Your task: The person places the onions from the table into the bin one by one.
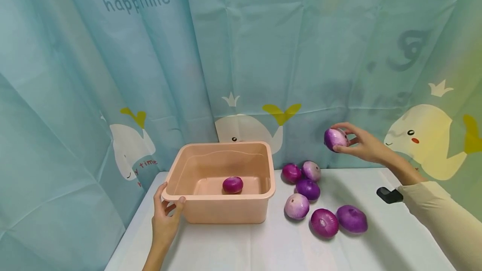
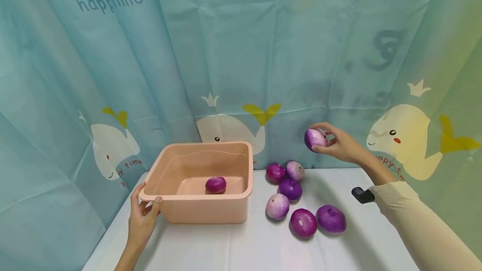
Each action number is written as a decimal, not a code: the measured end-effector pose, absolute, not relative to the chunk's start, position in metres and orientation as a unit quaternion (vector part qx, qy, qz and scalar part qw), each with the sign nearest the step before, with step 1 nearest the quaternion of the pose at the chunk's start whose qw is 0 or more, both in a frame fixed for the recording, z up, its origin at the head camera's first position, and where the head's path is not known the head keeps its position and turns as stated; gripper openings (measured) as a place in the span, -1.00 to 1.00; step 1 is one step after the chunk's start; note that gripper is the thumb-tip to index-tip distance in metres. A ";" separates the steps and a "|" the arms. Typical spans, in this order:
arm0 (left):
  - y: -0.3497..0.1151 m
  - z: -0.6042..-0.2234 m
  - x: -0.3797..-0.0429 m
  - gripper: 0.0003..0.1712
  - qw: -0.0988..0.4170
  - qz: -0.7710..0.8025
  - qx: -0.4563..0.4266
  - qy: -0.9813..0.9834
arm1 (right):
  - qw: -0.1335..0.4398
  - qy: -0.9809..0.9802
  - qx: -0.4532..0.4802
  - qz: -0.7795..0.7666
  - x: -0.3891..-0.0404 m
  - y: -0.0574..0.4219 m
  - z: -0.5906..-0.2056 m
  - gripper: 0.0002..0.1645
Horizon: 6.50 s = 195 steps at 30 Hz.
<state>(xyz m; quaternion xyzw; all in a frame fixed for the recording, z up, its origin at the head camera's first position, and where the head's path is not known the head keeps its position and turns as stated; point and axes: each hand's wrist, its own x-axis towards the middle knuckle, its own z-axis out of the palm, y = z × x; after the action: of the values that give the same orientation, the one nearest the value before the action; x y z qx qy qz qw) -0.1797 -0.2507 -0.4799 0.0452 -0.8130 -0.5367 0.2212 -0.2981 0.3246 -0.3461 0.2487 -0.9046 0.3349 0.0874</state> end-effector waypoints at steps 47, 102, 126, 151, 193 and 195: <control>-0.249 -0.484 -0.180 -0.16 0.225 -0.537 0.056 -0.811 | -0.069 -0.837 0.502 0.206 -0.341 0.015 -0.309 -0.45; -0.249 -0.484 -0.186 -0.16 0.239 -0.536 0.040 -0.809 | 0.003 -0.886 0.318 0.339 -0.242 0.281 -0.379 -0.20; -0.251 -0.486 -0.185 -0.17 0.246 -0.535 0.041 -0.807 | -0.006 -0.878 0.272 0.395 -0.187 0.356 -0.478 -0.24; -0.250 -0.486 -0.186 -0.16 0.237 -0.536 0.046 -0.809 | -0.029 -0.846 0.324 0.421 -0.185 0.361 -0.497 -0.33; -0.251 -0.484 -0.185 -0.17 0.228 -0.547 0.035 -0.804 | 0.101 -0.898 0.278 0.325 -0.243 0.338 -0.353 -0.26; -0.251 -0.484 -0.184 -0.17 0.227 -0.546 0.035 -0.806 | 0.114 -0.895 0.285 0.323 -0.246 0.335 -0.348 -0.25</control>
<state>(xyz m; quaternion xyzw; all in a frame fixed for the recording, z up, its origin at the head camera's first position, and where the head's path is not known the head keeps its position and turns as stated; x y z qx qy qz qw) -0.1843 -0.2509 -0.4838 0.0348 -0.8056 -0.5459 0.2275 -0.2465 0.3351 -0.3478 0.2855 -0.8953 0.3225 0.1136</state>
